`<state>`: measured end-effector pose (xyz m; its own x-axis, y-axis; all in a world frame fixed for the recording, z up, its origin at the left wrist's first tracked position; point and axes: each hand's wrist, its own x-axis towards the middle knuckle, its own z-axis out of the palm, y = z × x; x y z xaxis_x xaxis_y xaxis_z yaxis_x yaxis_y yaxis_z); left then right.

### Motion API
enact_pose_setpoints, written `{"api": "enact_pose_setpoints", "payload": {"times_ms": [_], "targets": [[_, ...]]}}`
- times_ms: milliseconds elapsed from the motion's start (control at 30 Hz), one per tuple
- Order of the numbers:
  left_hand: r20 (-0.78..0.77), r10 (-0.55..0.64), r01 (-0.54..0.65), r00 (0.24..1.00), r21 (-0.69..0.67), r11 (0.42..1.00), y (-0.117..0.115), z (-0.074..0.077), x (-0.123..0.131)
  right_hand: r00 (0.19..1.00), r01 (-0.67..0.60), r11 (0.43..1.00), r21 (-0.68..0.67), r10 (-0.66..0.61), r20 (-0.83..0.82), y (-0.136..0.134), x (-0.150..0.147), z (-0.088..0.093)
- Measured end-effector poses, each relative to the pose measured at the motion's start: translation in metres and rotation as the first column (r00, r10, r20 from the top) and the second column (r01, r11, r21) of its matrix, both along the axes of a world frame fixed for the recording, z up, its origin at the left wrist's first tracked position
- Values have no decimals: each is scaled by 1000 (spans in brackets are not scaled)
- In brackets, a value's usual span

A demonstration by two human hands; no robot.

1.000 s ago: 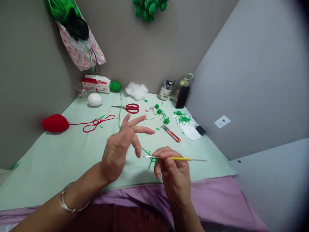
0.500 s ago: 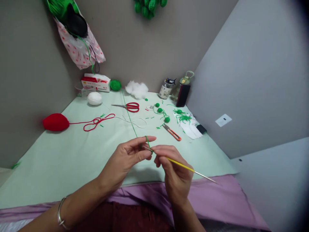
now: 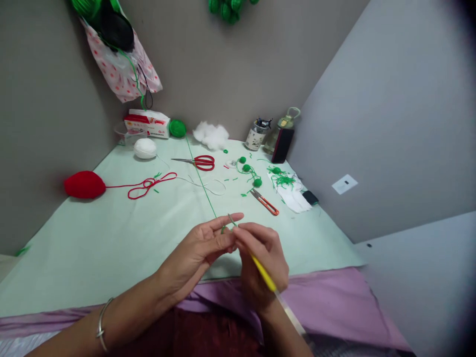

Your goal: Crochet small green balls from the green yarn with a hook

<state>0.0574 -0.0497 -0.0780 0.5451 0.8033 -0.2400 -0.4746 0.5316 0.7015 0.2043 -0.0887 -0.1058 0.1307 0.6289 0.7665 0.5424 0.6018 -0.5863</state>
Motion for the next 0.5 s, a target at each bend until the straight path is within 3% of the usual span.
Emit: {"api": "enact_pose_setpoints", "payload": {"times_ms": [67,167,267,333,433,500], "targets": [[16,3,-3,1000,-14,1000,3,2,-4,982,-83,994,-73,69,-177,2,4,5],[16,65,-66,998,9,998,7,5,-9,871,-214,971,-108,140,-470,7,8,14],[-18,120,-118,993,88,989,4,5,-8,784,-357,925,-130,222,-579,10,7,17],[-64,157,-144,986,172,974,0,4,-5,832,-359,919,-163,236,-503,10,4,15],[-108,185,-155,977,235,959,-4,0,-2,979,-137,981,-135,114,-169,6,0,7],[-99,120,-102,988,167,981,-4,-2,-3,1000,-22,999,-45,22,19,3,2,3]]}}
